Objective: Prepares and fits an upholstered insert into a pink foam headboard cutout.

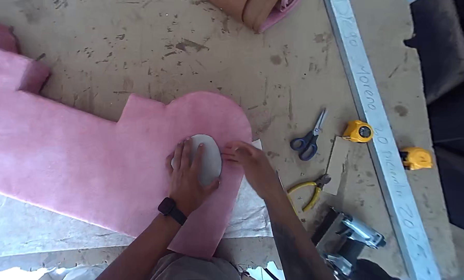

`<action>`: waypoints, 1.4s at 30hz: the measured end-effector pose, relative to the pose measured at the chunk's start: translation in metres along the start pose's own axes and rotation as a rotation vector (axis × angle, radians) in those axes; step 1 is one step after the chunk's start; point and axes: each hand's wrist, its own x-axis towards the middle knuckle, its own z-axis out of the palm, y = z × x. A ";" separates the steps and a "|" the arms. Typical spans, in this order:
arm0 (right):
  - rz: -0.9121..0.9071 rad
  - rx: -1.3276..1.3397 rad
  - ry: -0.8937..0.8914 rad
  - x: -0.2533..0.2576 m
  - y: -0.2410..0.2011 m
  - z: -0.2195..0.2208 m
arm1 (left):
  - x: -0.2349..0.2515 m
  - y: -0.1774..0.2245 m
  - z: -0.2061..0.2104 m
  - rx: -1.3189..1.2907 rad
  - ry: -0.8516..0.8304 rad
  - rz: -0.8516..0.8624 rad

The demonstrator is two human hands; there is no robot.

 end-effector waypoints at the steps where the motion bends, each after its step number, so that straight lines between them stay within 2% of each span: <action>1: 0.016 0.032 -0.001 -0.003 0.003 0.004 | 0.008 0.000 -0.001 0.005 -0.006 0.028; 6: 0.054 0.225 -0.050 -0.005 0.005 0.002 | 0.067 -0.004 -0.011 0.068 -0.092 0.232; 10: 0.036 0.129 -0.043 -0.006 0.009 0.003 | 0.093 -0.010 -0.018 0.022 -0.132 0.311; 16: 0.059 -0.025 -0.033 -0.008 0.002 0.008 | 0.098 -0.009 -0.011 -0.105 -0.073 0.322; 22: 0.015 -0.217 -0.173 0.001 -0.012 -0.002 | 0.095 -0.015 -0.008 -0.106 -0.033 0.318; 23: -0.007 -0.275 -0.139 -0.001 -0.016 -0.006 | 0.096 -0.016 -0.007 -0.095 -0.014 0.320; 25: -0.062 -0.331 0.049 -0.011 -0.021 -0.021 | 0.095 -0.019 -0.001 -0.067 0.013 0.327; 27: -0.122 -0.182 0.241 -0.011 -0.022 -0.039 | 0.095 -0.021 0.002 -0.050 0.028 0.333; 30: -0.438 0.382 0.414 0.001 -0.015 -0.028 | 0.096 -0.023 -0.001 -0.040 0.022 0.357; 33: -0.712 0.875 0.371 0.006 -0.016 -0.009 | 0.098 -0.016 0.006 -0.067 0.038 0.370; 35: -0.873 1.072 0.328 0.013 -0.029 -0.007 | 0.098 -0.021 0.005 -0.051 0.044 0.355; 37: -0.918 1.075 0.366 0.017 -0.016 0.021 | 0.099 -0.030 -0.001 -0.058 -0.016 0.398; 39: -0.886 0.904 0.358 0.032 0.030 0.072 | 0.113 -0.046 -0.006 -0.112 -0.110 0.527; 42: -0.670 0.879 0.306 0.018 0.041 0.097 | 0.121 -0.063 -0.014 -0.125 -0.185 0.656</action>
